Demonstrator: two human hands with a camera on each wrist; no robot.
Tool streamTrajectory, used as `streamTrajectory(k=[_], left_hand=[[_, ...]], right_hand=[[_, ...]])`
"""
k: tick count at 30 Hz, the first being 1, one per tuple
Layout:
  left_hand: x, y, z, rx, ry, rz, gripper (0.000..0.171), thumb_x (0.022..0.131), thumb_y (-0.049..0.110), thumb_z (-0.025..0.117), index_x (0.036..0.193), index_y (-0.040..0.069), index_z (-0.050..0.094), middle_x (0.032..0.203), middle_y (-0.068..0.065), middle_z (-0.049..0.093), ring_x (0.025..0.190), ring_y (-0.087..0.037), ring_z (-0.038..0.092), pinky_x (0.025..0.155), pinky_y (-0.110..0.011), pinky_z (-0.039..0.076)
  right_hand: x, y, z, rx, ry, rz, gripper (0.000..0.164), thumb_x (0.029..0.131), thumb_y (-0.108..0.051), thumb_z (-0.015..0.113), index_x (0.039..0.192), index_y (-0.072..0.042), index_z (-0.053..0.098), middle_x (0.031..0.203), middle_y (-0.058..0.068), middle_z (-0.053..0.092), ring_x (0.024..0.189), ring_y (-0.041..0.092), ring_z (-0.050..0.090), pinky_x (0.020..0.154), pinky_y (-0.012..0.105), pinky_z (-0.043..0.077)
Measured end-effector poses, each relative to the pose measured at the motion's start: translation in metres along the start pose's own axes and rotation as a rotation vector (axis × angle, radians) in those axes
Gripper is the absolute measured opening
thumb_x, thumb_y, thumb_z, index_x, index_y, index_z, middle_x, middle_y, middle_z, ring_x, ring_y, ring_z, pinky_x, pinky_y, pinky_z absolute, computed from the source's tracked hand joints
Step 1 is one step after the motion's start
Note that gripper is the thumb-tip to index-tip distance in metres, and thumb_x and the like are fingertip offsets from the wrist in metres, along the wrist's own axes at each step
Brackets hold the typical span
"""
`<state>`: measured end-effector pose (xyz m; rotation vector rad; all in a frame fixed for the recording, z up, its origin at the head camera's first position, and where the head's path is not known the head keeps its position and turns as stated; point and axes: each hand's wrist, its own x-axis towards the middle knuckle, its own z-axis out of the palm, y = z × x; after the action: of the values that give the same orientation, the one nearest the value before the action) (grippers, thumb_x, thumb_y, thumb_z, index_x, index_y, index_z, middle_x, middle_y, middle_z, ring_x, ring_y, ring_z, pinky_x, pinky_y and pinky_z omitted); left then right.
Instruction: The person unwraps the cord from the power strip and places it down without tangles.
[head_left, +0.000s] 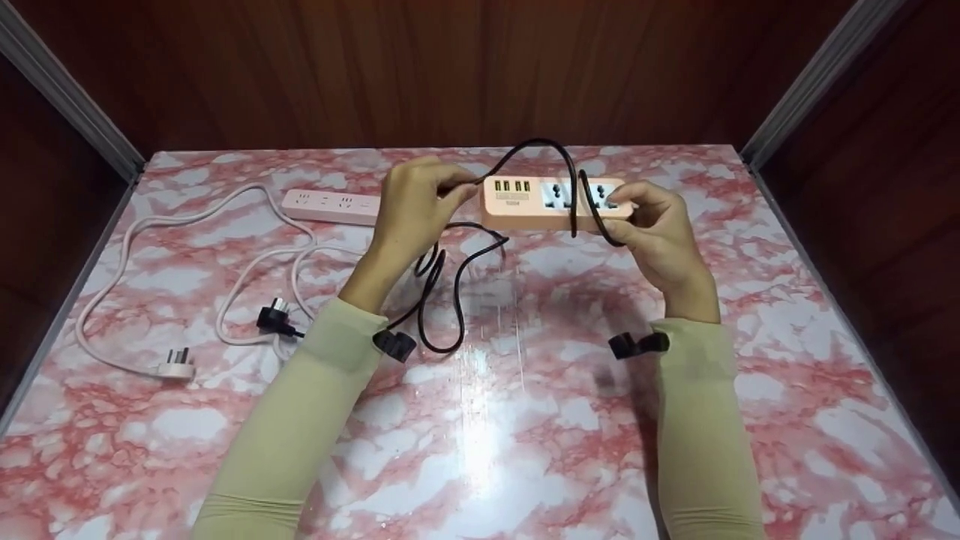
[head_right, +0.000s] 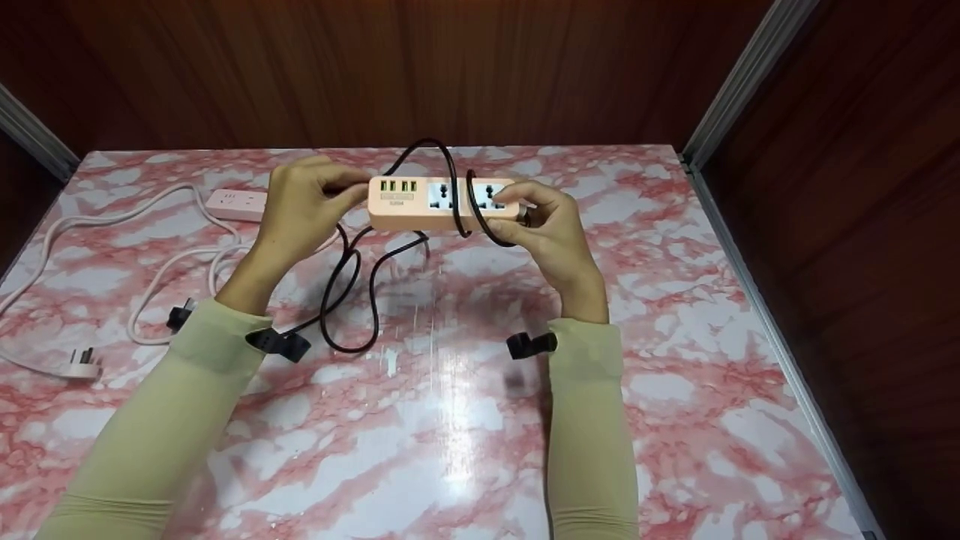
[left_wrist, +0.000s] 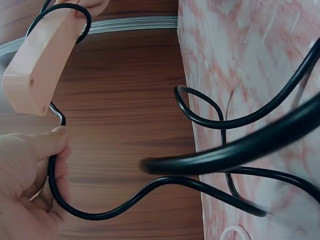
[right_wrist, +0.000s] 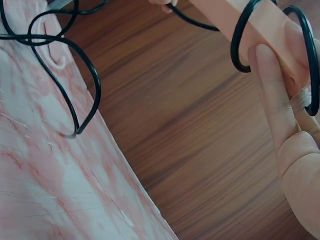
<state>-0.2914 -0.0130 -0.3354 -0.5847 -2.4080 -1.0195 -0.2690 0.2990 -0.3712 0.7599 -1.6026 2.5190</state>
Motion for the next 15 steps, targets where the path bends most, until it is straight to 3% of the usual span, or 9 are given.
streamTrajectory(k=[7,15], left_hand=[[0.017,0.004,-0.003,-0.034,0.063,-0.030,0.017,0.085,0.032,0.076,0.096,0.018,0.079,0.084,0.007,0.069,0.075,-0.003,0.059,0.073,-0.023,0.045],[0.032,0.023,-0.009,-0.161,0.086,-0.002,0.014,0.084,0.029,0.076,0.095,0.021,0.079,0.084,0.009,0.065,0.080,0.000,0.057,0.074,-0.017,0.048]], right_hand=[[-0.001,0.001,-0.003,-0.010,0.009,0.014,0.026,0.078,0.024,0.064,0.101,0.014,0.063,0.095,0.015,0.062,0.073,0.018,0.062,0.062,0.025,0.053],[0.000,-0.001,-0.007,-0.106,0.130,0.020,0.027,0.077,0.022,0.068,0.102,0.012,0.065,0.099,0.015,0.063,0.077,0.019,0.063,0.069,0.027,0.055]])
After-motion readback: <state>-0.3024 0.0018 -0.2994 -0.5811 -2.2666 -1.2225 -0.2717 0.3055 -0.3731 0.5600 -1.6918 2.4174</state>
